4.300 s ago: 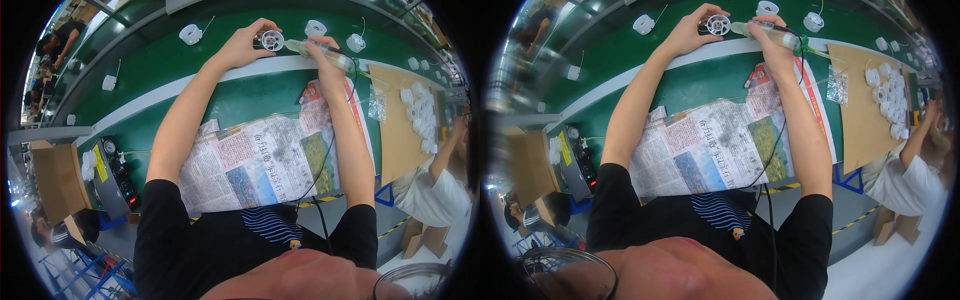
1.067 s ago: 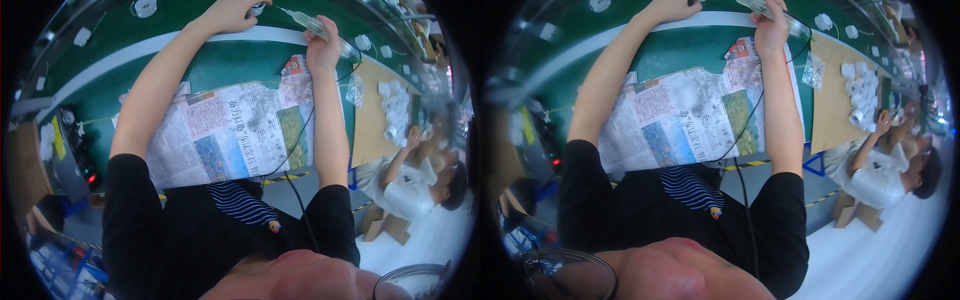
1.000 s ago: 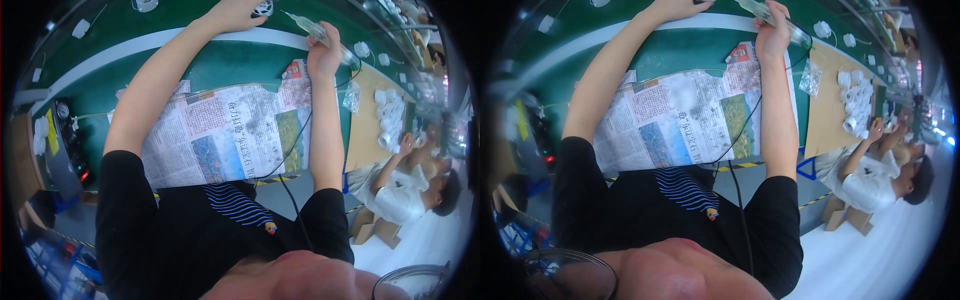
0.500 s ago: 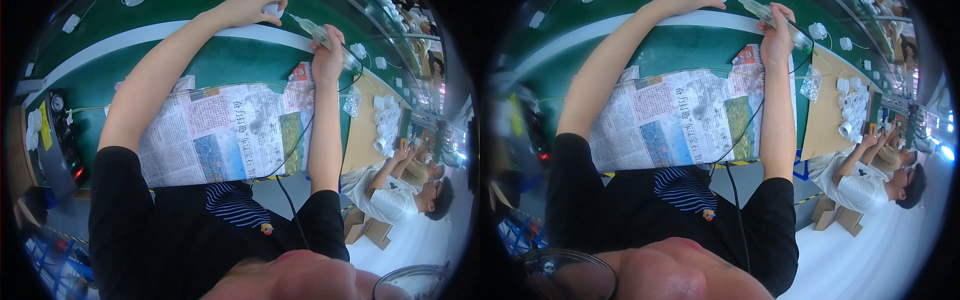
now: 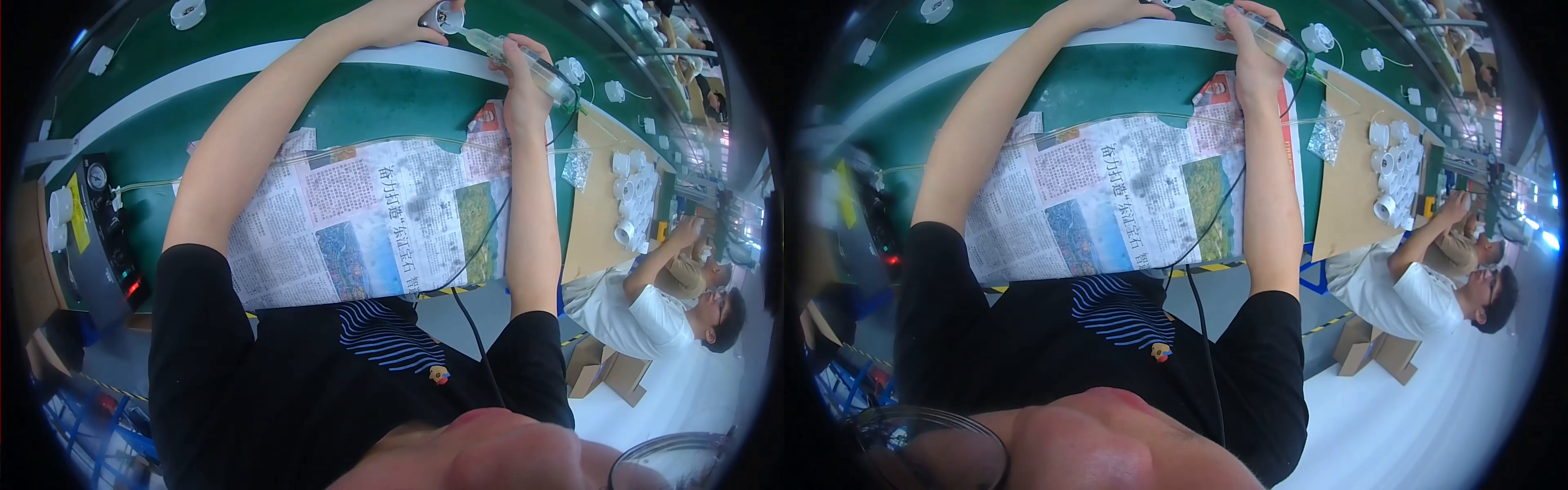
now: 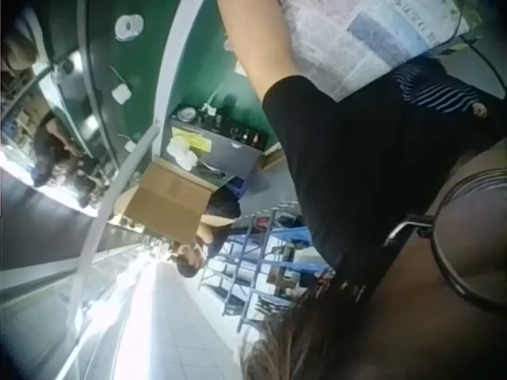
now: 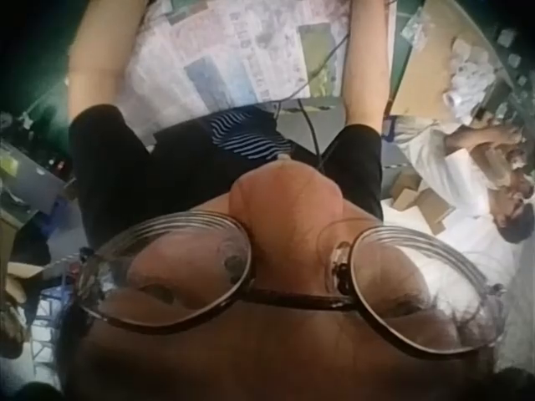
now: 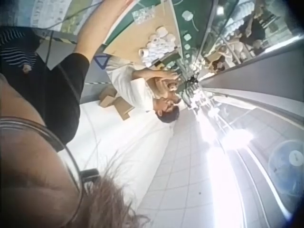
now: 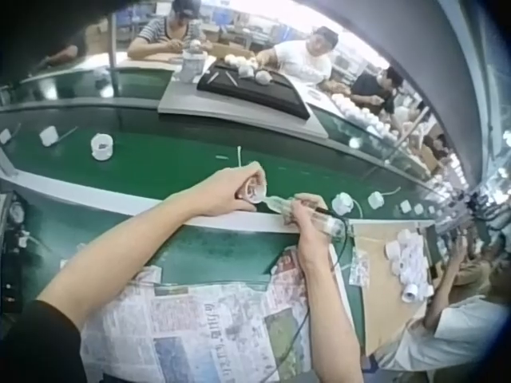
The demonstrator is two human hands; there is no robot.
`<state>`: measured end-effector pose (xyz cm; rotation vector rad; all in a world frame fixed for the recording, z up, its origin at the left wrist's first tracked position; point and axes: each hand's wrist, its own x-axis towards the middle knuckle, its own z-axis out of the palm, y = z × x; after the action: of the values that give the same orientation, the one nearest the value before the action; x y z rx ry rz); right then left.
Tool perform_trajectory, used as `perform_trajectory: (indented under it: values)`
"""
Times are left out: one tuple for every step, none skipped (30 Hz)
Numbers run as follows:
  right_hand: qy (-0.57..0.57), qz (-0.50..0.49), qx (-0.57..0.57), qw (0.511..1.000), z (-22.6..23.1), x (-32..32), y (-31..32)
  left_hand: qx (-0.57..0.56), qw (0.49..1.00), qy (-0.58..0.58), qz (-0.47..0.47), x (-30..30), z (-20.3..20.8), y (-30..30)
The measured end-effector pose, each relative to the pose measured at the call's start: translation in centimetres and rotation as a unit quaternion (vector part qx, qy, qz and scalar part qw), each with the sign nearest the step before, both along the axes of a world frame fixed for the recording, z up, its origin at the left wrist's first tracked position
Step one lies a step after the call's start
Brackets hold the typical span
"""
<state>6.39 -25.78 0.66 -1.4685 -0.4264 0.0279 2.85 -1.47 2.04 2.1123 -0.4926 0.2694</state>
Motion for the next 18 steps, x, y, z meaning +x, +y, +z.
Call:
perform_trajectory:
  values:
    - [-0.005, -0.004, 0.002, 1.000, 0.1, 0.0, 0.1, 0.002, 1.000, 0.000, 0.000, 0.1, -0.3, 0.0]
    - [-0.005, -0.004, 0.004, 1.000, 0.0, 0.0, 0.1, 0.014, 0.997, -0.073, 0.013, 0.4, -1.0, 0.0]
    - [-0.001, 0.003, 0.016, 1.000, -0.1, 0.1, 0.0, 0.026, 0.989, -0.146, 0.025, 0.6, -1.5, -0.1]
    - [0.003, 0.011, 0.029, 1.000, -0.2, 0.2, -0.2, 0.038, 0.974, -0.218, 0.037, 0.7, -1.7, 0.0]
    - [0.007, 0.016, 0.040, 0.999, -0.2, 0.3, -0.4, 0.038, 0.974, -0.219, 0.036, 0.7, -1.6, -0.1]
    - [0.007, 0.015, 0.040, 0.999, -0.3, 0.4, -0.5, 0.050, 0.984, -0.171, 0.030, 0.7, -1.5, -0.1]
    - [0.012, 0.018, 0.045, 0.999, -0.4, 0.5, -0.7, 0.063, 0.990, -0.123, 0.023, 0.6, -1.2, -0.2]
    - [0.017, 0.021, 0.049, 0.998, -0.5, 0.7, -0.8, 0.075, 0.994, -0.074, 0.016, 0.6, -1.1, -0.3]
    - [0.022, 0.023, 0.054, 0.998, -0.6, 0.8, -1.0, 0.075, 0.994, -0.074, 0.015, 0.7, -1.1, -0.3]
    - [0.022, 0.022, 0.054, 0.998, -0.5, 0.7, -0.8, 0.060, 0.995, -0.081, 0.004, 0.7, -1.1, -0.1]
    - [0.014, 0.016, 0.048, 0.999, -0.4, 0.5, -0.5, 0.045, 0.995, -0.087, -0.006, 0.7, -1.2, 0.0]
    - [0.006, 0.009, 0.043, 0.999, -0.2, 0.3, -0.1, 0.030, 0.995, -0.094, -0.016, 0.8, -1.3, 0.1]
    - [-0.002, 0.003, 0.037, 0.999, -0.1, 0.2, 0.0, 0.031, 0.995, -0.093, -0.017, 0.8, -1.4, 0.1]
    - [-0.002, 0.002, 0.037, 0.999, -0.3, 0.2, -0.1, 0.033, 0.994, -0.099, -0.017, 0.8, -1.5, 0.1]
    - [-0.001, 0.006, 0.039, 0.999, -0.3, 0.3, -0.2, 0.035, 0.994, -0.105, -0.017, 0.7, -1.5, 0.0]
    - [-0.001, 0.010, 0.042, 0.999, -0.4, 0.3, -0.3, 0.038, 0.993, -0.111, -0.016, 0.7, -1.5, 0.0]
    - [0.000, 0.014, 0.044, 0.999, -0.4, 0.4, -0.3, 0.038, 0.993, -0.111, -0.016, 0.7, -1.5, 0.0]
    - [0.000, 0.014, 0.044, 0.999, -0.5, 0.5, -0.4, 0.042, 0.992, -0.114, -0.015, 0.8, -1.4, 0.0]
